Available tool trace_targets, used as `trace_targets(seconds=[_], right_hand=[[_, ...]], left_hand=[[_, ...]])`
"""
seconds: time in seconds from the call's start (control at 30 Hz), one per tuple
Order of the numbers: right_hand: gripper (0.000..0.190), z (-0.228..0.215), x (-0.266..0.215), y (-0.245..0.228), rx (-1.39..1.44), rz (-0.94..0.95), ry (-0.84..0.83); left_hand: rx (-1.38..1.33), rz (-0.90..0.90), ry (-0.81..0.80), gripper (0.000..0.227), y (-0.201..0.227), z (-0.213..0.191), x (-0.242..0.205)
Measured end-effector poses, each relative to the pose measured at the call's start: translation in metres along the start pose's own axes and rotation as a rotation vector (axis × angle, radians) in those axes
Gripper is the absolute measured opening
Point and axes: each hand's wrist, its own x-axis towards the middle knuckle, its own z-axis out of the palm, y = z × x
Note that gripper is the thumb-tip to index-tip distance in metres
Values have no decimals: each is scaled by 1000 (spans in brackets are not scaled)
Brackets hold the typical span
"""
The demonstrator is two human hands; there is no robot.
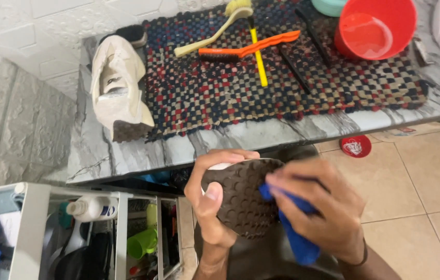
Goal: The person scrubs the sole of a white sneaker with an orange brush, then wipes it with a blue cloth. They repeat the scrubbing and wiping on the same shoe, focusing on the sole and edges.
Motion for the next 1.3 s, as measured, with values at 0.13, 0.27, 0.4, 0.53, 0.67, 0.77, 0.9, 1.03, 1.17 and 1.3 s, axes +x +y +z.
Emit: trace_targets(seconds=[0.13, 0.27, 0.4, 0.53, 0.67, 0.77, 0.9, 1.03, 1.17, 1.3], right_hand=[[14, 6, 21, -14, -42, 87, 162], [11, 22, 1, -52, 81, 283, 241], [18, 18, 13, -26, 139, 126, 220], [8, 13, 36, -33, -5, 306, 319], [6, 7, 18, -57, 165, 223, 273], [9, 8, -3, -71, 241, 342, 275], [28, 0, 4, -34, 520, 364, 70], [22, 12, -7, 8, 915, 801, -68], [15, 12, 5, 41, 947, 971, 155], [19, 5, 83, 46, 745, 805, 334]], left_hand=[[214, 65, 9, 46, 2, 10, 3], [181, 156, 190, 46, 0, 14, 1], [147, 187, 234, 45, -5, 24, -7], [174, 410, 231, 43, -6, 43, -14], [477, 485, 36, 48, 22, 2, -20], [569, 512, -257, 22, 46, -37, -13], [163, 685, 78, 37, 45, 10, 53], [351, 226, -155, 45, 49, -6, 126], [216, 50, -279, 46, 41, -10, 171], [234, -86, -367, 48, 46, -6, 189]])
